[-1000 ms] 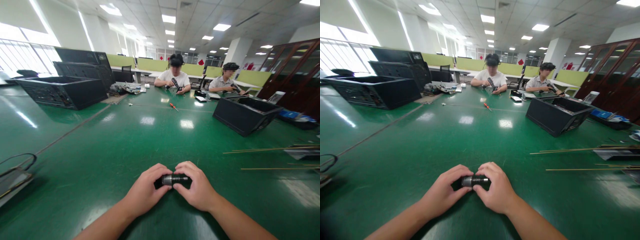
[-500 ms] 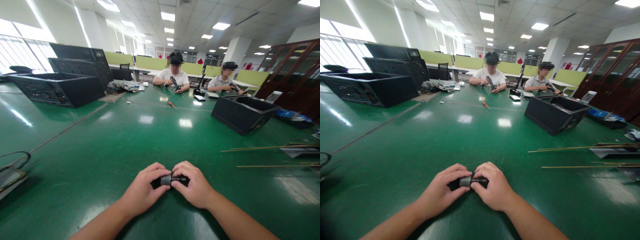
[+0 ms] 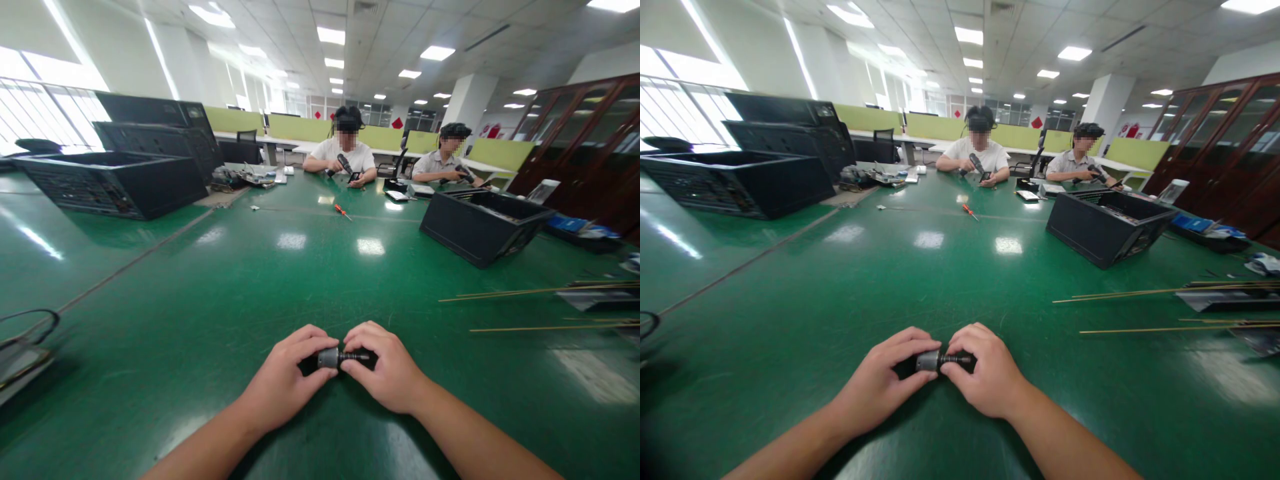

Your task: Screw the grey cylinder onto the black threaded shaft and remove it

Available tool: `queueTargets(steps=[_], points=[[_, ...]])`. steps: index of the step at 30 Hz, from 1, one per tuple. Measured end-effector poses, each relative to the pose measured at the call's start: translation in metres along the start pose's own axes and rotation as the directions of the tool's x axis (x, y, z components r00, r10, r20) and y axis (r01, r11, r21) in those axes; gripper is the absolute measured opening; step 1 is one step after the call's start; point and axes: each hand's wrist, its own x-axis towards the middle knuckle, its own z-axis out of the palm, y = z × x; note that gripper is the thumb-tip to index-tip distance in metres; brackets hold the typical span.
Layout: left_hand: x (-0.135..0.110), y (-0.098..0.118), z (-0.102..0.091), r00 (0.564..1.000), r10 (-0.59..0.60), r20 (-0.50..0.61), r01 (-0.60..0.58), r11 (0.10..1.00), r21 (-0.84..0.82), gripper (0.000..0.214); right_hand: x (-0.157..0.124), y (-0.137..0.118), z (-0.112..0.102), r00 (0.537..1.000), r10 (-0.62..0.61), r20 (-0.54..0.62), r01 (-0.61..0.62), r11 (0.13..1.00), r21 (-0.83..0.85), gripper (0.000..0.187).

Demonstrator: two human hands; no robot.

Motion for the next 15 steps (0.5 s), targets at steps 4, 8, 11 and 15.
queueTargets(steps=[4, 8, 11, 15], points=[[0.0009, 0.0004, -0.0002, 1.000, 0.006, -0.003, -0.006, 1.000, 0.000, 0.031, -0.0001, 0.0007, 0.0000, 1.000, -0.001, -0.001, 0.001, 1.000, 0.007, 0.012], [0.0011, -0.0004, 0.0000, 1.000, 0.005, -0.008, -0.005, 1.000, 0.004, 0.032, -0.0004, 0.0001, 0.0000, 1.000, 0.002, -0.005, -0.002, 1.000, 0.007, 0.012], [0.0005, -0.0008, 0.0002, 1.000, -0.001, -0.001, 0.001, 1.000, 0.002, 0.033, -0.0006, -0.0004, 0.0000, 1.000, 0.007, -0.007, -0.007, 1.000, 0.007, 0.011], [0.0002, -0.0006, -0.0002, 1.000, 0.000, -0.006, 0.000, 1.000, -0.003, 0.032, -0.0002, -0.0002, -0.0003, 1.000, 0.008, -0.009, -0.008, 1.000, 0.004, 0.012]])
